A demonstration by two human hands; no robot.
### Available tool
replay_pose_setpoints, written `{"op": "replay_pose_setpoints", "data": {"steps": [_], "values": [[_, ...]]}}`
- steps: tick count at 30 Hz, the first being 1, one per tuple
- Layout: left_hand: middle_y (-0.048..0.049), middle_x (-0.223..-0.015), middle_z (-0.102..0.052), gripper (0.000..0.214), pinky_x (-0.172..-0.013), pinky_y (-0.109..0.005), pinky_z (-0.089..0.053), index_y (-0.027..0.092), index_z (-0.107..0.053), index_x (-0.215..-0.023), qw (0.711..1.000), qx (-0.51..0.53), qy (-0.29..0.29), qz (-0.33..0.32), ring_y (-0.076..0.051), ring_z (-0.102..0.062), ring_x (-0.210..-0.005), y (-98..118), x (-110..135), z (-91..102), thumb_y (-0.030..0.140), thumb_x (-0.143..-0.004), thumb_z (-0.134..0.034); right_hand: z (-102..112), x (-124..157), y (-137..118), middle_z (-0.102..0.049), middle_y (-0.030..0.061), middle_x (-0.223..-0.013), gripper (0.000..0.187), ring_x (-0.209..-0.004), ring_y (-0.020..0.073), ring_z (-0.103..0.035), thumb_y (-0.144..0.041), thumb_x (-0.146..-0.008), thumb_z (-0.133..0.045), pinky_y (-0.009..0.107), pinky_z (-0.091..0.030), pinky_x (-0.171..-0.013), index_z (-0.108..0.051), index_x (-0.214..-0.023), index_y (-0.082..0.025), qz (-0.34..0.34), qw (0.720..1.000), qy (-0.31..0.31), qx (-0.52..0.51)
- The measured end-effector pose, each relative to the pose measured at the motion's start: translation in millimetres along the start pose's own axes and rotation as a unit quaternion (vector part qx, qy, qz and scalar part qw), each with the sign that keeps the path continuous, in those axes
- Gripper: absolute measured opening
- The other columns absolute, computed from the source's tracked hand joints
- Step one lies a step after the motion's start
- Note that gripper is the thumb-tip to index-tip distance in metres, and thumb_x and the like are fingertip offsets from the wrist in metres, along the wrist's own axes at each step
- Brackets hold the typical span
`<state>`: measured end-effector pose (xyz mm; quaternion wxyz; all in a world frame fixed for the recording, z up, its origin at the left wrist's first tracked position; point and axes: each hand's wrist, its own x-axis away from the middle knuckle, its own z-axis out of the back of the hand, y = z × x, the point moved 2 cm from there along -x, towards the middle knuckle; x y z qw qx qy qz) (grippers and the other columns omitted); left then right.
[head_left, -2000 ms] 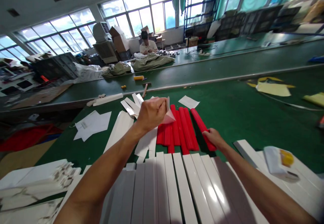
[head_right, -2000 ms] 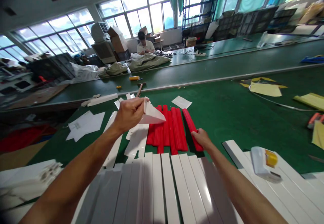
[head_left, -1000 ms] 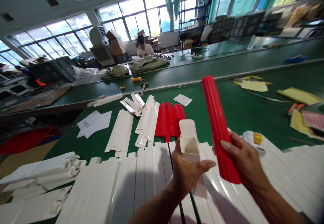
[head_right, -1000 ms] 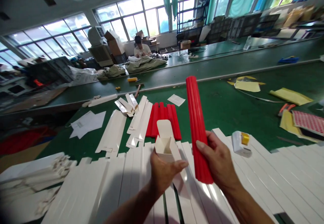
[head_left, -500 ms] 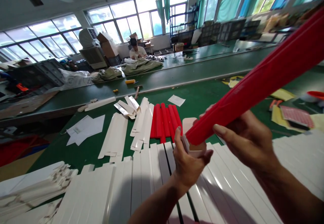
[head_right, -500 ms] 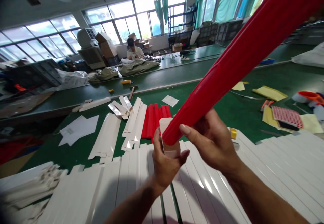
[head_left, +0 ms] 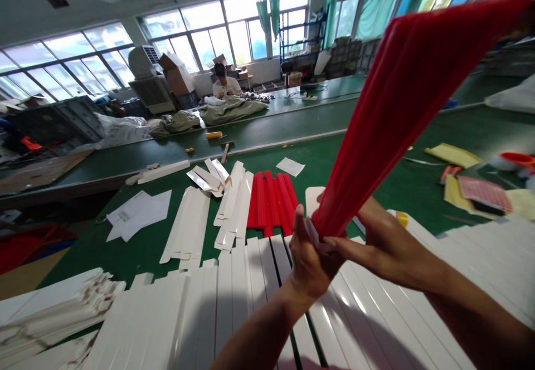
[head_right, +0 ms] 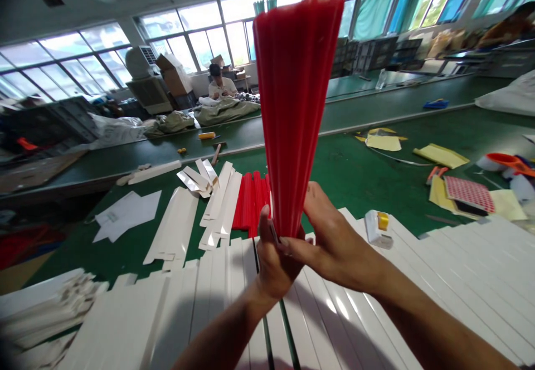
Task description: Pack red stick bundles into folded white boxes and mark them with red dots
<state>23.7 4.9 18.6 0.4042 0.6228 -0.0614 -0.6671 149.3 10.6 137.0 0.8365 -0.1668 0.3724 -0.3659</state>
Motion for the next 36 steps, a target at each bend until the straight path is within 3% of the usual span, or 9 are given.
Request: {"op": "replay_pose_setpoints", "data": {"steps": [4, 8, 11, 16, 22, 27, 30, 32, 36], "values": [[-0.0254, -0.131, -0.06, 0.098, -0.091, -0.042, -0.06, 0.01, -0.016, -0.154, 1.0, -0.016, 0.01, 0.005, -0.031, -0.067, -0.113, 1, -2, 5.6, 0.041, -0.082, -0.074, -8, 5, 2, -0.056, 0.0066, -0.132, 0.041, -0.124, 0.0303, -0.052, -0.038, -0.082, -0.073, 0.044, -0.045, -0.107, -0.063, -0.121, -0.027, -0.031, 0.999, 0.012, -0.008], [-0.0271, -0.13, -0.06, 0.096, -0.091, -0.042, -0.06, 0.008, -0.024, -0.151, 0.998, -0.058, 0.005, 0.034, -0.033, -0.066, -0.116, 1, 0, 7.0, 0.048, -0.08, -0.073, -20, 23, 16, -0.038, 0.008, -0.154, 0.081, -0.133, 0.0309, -0.047, -0.043, -0.084, -0.071, 0.046, -0.044, -0.11, -0.031, -0.153, -0.032, -0.107, 0.985, 0.044, -0.126], [-0.0283, -0.127, -0.061, 0.096, -0.089, -0.043, -0.06, 0.006, -0.026, -0.149, 0.997, -0.069, 0.035, 0.022, -0.033, -0.067, -0.113, -1, 2, 4.7, 0.053, -0.079, -0.072, -32, 35, 28, -0.042, 0.0075, -0.153, 0.061, -0.132, 0.0284, -0.051, -0.047, -0.095, -0.054, 0.046, -0.044, -0.109, -0.035, -0.152, -0.032, -0.18, 0.945, 0.06, -0.265], [-0.0229, -0.116, -0.066, 0.103, -0.084, -0.04, -0.06, 0.01, -0.024, -0.15, 0.995, -0.084, 0.049, 0.013, -0.031, -0.07, -0.104, -6, -2, -2.4, 0.064, -0.076, -0.069, -61, 38, 39, -0.063, 0.0099, -0.132, 0.041, -0.121, 0.0256, -0.06, -0.047, -0.095, -0.054, 0.041, -0.048, -0.106, -0.065, -0.126, -0.023, -0.286, 0.81, 0.105, -0.501], [-0.0169, -0.118, -0.053, 0.074, -0.081, -0.035, -0.058, 0.018, -0.033, -0.15, 0.999, -0.006, 0.034, -0.031, -0.023, -0.063, -0.103, -13, -6, -11.7, 0.062, -0.092, -0.045, -75, 22, 45, -0.075, 0.0052, -0.096, 0.025, -0.089, 0.0203, -0.07, -0.04, -0.079, -0.075, 0.028, -0.057, -0.078, -0.072, -0.096, -0.021, -0.304, 0.751, 0.212, -0.547], [-0.0091, -0.109, -0.053, 0.041, -0.09, -0.034, -0.052, 0.022, -0.066, -0.116, 0.99, 0.123, 0.019, 0.064, -0.02, -0.055, -0.106, -6, -19, -5.4, 0.047, -0.101, -0.039, -75, 10, 46, -0.074, 0.0032, -0.09, 0.024, -0.08, 0.0183, -0.068, -0.032, -0.074, -0.075, 0.027, -0.053, -0.072, -0.071, -0.095, -0.02, -0.296, 0.759, 0.243, -0.527], [-0.0057, -0.097, -0.056, 0.026, -0.093, -0.034, -0.047, 0.02, -0.066, -0.092, 0.98, 0.16, 0.018, 0.119, -0.019, -0.054, -0.105, -1, -27, -2.6, 0.033, -0.1, -0.046, -76, 5, 45, -0.072, 0.0003, -0.087, 0.022, -0.077, 0.0154, -0.065, -0.024, -0.073, -0.072, 0.025, -0.05, -0.072, -0.072, -0.095, -0.022, -0.281, 0.773, 0.277, -0.497], [-0.0058, -0.102, -0.055, 0.015, -0.09, -0.033, -0.048, 0.021, -0.061, -0.099, 0.97, 0.195, 0.038, 0.141, -0.019, -0.055, -0.103, -2, -29, -2.8, 0.032, -0.097, -0.052, -78, 2, 46, -0.071, -0.001, -0.082, 0.014, -0.076, 0.0138, -0.064, -0.018, -0.07, -0.071, 0.023, -0.049, -0.071, -0.073, -0.084, -0.022, -0.27, 0.772, 0.308, -0.485], [-0.0089, -0.114, -0.055, 0.026, -0.092, -0.036, -0.05, 0.022, -0.053, -0.122, 0.969, 0.205, 0.042, 0.134, -0.019, -0.058, -0.105, -9, -27, -1.6, 0.031, -0.1, -0.044, -82, -2, 50, -0.072, 0.0024, -0.083, 0.011, -0.079, 0.0152, -0.066, -0.018, -0.07, -0.064, 0.024, -0.051, -0.073, -0.075, -0.07, -0.021, -0.207, 0.768, 0.319, -0.515]]}}
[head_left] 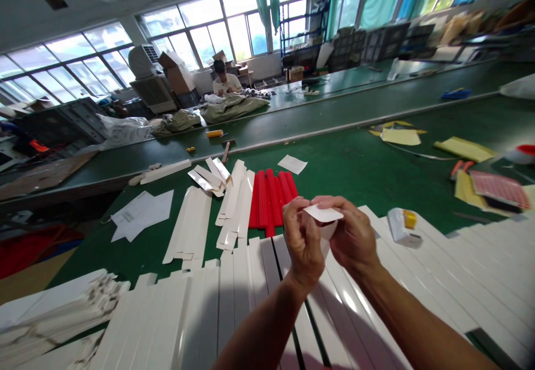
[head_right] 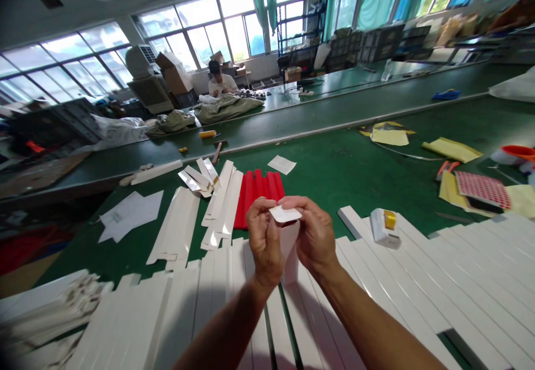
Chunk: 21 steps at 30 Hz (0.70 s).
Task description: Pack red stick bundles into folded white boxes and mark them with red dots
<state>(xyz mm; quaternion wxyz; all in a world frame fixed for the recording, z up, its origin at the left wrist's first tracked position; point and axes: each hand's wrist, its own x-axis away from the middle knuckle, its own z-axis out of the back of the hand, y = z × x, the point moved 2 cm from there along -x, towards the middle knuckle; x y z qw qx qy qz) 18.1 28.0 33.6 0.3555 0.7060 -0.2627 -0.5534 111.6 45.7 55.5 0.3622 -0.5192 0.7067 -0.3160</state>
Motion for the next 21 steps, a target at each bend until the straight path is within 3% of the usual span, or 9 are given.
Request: {"op": "replay_pose_setpoints", "data": {"steps": [3, 6, 9, 11, 14, 17, 21], "values": [[-0.0124, -0.116, -0.057, 0.04, -0.099, -0.041, -0.048, 0.018, -0.06, -0.119, 0.992, -0.067, -0.051, -0.096, -0.022, -0.056, -0.113, 2, -3, 6.5, 0.04, -0.103, -0.031, 5, 4, 2, -0.074, 0.0079, -0.092, 0.025, -0.094, 0.0215, -0.067, -0.025, -0.078, -0.054, 0.031, -0.052, -0.086, -0.078, -0.076, -0.019, 0.052, 0.998, -0.038, -0.016], [-0.0152, -0.115, -0.059, 0.041, -0.095, -0.042, -0.052, 0.014, -0.059, -0.118, 0.975, -0.123, -0.069, -0.171, -0.024, -0.057, -0.112, 8, -9, 14.4, 0.046, -0.099, -0.042, 15, 16, 7, -0.071, 0.0092, -0.118, 0.036, -0.118, 0.0265, -0.061, -0.028, -0.084, -0.048, 0.038, -0.046, -0.103, -0.077, -0.104, -0.019, 0.037, 0.997, -0.068, 0.008], [-0.0162, -0.115, -0.063, 0.032, -0.094, -0.041, -0.054, 0.013, -0.056, -0.121, 0.957, -0.169, -0.116, -0.207, -0.024, -0.06, -0.112, 16, -17, 20.5, 0.033, -0.096, -0.052, 24, 30, 14, -0.055, 0.0073, -0.143, 0.054, -0.132, 0.0275, -0.051, -0.025, -0.084, -0.055, 0.041, -0.042, -0.109, -0.054, -0.139, -0.022, 0.0, 0.988, -0.113, 0.1], [-0.0174, -0.118, -0.064, 0.037, -0.094, -0.041, -0.055, 0.012, -0.052, -0.13, 0.943, -0.196, -0.16, -0.217, -0.024, -0.061, -0.113, 21, -23, 24.2, 0.028, -0.096, -0.052, 27, 35, 20, -0.051, 0.0095, -0.146, 0.069, -0.127, 0.0275, -0.055, -0.025, -0.084, -0.063, 0.041, -0.047, -0.105, -0.039, -0.148, -0.024, 0.013, 0.972, -0.128, 0.194], [-0.0149, -0.112, -0.065, 0.037, -0.087, -0.036, -0.058, 0.012, -0.054, -0.132, 0.927, -0.238, -0.2, -0.21, -0.021, -0.063, -0.104, 28, -33, 29.6, 0.025, -0.096, -0.051, 27, 36, 27, -0.049, 0.015, -0.146, 0.08, -0.124, 0.0286, -0.057, -0.026, -0.081, -0.07, 0.042, -0.05, -0.101, -0.03, -0.151, -0.021, 0.065, 0.939, -0.124, 0.315], [-0.0121, -0.106, -0.063, 0.033, -0.082, -0.031, -0.059, 0.014, -0.06, -0.128, 0.916, -0.259, -0.235, -0.199, -0.017, -0.063, -0.098, 36, -40, 32.6, 0.022, -0.097, -0.049, 24, 33, 31, -0.046, 0.0161, -0.148, 0.081, -0.13, 0.029, -0.053, -0.026, -0.082, -0.07, 0.044, -0.046, -0.107, -0.027, -0.151, -0.021, 0.104, 0.915, -0.14, 0.363], [-0.0124, -0.104, -0.062, 0.034, -0.087, -0.034, -0.058, 0.013, -0.062, -0.127, 0.898, -0.281, -0.281, -0.19, -0.018, -0.063, -0.099, 48, -48, 33.9, 0.021, -0.098, -0.046, 19, 31, 28, -0.047, 0.0154, -0.147, 0.079, -0.133, 0.0284, -0.05, -0.025, -0.083, -0.067, 0.046, -0.042, -0.111, -0.026, -0.151, -0.021, 0.137, 0.9, -0.166, 0.38]]}}
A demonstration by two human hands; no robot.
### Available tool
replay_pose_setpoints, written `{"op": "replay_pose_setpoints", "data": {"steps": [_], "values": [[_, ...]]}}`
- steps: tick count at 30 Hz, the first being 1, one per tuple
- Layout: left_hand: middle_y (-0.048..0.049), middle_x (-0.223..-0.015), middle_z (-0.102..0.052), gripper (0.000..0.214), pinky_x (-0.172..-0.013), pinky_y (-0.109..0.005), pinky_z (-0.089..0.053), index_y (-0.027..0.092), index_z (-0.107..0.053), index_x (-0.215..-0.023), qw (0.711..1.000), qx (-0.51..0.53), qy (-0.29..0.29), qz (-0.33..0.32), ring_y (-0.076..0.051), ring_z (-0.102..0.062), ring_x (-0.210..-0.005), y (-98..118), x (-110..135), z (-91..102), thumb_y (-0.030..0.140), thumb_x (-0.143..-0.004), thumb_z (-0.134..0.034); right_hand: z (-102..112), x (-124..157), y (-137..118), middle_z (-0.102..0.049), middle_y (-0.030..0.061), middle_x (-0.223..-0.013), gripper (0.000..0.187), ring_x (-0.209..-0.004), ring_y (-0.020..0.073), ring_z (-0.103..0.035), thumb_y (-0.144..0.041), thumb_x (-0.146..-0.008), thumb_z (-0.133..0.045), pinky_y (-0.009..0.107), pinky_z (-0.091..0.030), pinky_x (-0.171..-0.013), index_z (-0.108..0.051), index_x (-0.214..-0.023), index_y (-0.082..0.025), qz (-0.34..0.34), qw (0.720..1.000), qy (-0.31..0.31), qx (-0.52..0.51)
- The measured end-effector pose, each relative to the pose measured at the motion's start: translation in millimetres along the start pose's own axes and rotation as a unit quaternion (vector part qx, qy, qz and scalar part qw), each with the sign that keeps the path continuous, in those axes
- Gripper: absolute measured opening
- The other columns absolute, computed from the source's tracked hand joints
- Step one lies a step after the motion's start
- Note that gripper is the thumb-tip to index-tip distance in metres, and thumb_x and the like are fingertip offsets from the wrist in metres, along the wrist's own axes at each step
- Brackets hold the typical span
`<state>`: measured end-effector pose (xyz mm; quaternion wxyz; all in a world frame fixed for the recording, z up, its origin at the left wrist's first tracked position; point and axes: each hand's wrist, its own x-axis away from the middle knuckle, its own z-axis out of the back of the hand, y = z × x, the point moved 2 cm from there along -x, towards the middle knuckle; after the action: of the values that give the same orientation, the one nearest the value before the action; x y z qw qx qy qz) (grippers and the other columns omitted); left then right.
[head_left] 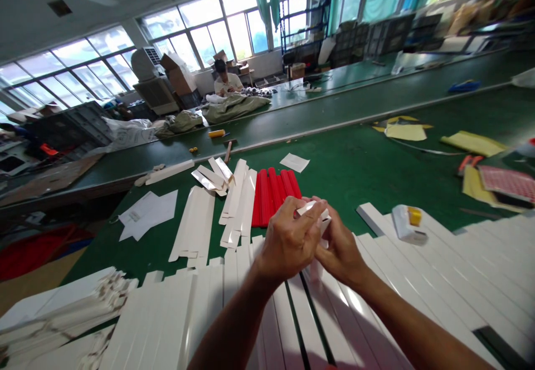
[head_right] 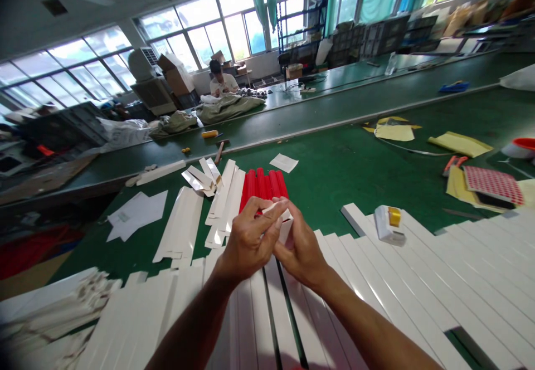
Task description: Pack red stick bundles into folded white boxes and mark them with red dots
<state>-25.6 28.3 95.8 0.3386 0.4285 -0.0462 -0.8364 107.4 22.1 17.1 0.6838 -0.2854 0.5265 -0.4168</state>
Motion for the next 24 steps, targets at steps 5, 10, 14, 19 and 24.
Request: {"op": "replay_pose_setpoints", "data": {"steps": [5, 10, 14, 19, 24], "values": [[-0.0119, -0.106, -0.065, 0.033, -0.086, -0.036, -0.059, 0.016, -0.065, -0.122, 0.995, -0.026, -0.095, -0.004, -0.019, -0.065, -0.1, 2, -6, 9.6, 0.028, -0.1, -0.043, 4, -4, -5, -0.049, 0.0153, -0.143, 0.076, -0.128, 0.0282, -0.054, -0.023, -0.084, -0.062, 0.045, -0.044, -0.109, -0.028, -0.151, -0.02, 0.024, 0.999, -0.019, 0.009], [-0.0161, -0.131, -0.062, 0.035, -0.107, -0.045, -0.05, 0.01, -0.058, -0.128, 0.993, -0.057, -0.085, -0.066, -0.025, -0.057, -0.126, -1, 0, 3.6, 0.02, -0.097, -0.045, 7, -7, -2, -0.046, 0.0154, -0.148, 0.079, -0.131, 0.0292, -0.051, -0.026, -0.085, -0.063, 0.046, -0.042, -0.111, -0.025, -0.153, -0.021, 0.039, 0.999, -0.029, 0.02], [-0.0204, -0.139, -0.057, 0.041, -0.113, -0.047, -0.045, 0.002, -0.055, -0.13, 0.986, -0.083, -0.091, -0.115, -0.027, -0.05, -0.134, -2, 4, -6.8, 0.011, -0.093, -0.041, 7, -11, -6, -0.046, 0.0162, -0.148, 0.08, -0.137, 0.0293, -0.046, -0.025, -0.086, -0.062, 0.045, -0.042, -0.112, -0.022, -0.155, -0.021, 0.057, 0.997, -0.052, 0.009], [-0.0216, -0.133, -0.062, 0.043, -0.109, -0.047, -0.049, 0.003, -0.054, -0.13, 0.984, -0.089, -0.053, -0.142, -0.027, -0.051, -0.134, -1, 4, -12.9, 0.007, -0.089, -0.041, 21, -8, 4, -0.046, 0.0137, -0.149, 0.076, -0.136, 0.029, -0.047, -0.03, -0.083, -0.069, 0.045, -0.039, -0.113, -0.035, -0.151, -0.022, 0.055, 0.994, -0.09, -0.041], [-0.0233, -0.13, -0.063, 0.045, -0.106, -0.048, -0.052, 0.003, -0.055, -0.13, 0.988, -0.086, -0.006, -0.127, -0.029, -0.053, -0.132, -11, 11, -13.3, 0.0, -0.086, -0.049, 105, 16, 85, -0.06, 0.0106, -0.132, 0.047, -0.112, 0.0222, -0.062, -0.042, -0.095, -0.054, 0.037, -0.05, -0.098, -0.053, -0.136, -0.02, -0.157, 0.971, 0.176, -0.04]]}}
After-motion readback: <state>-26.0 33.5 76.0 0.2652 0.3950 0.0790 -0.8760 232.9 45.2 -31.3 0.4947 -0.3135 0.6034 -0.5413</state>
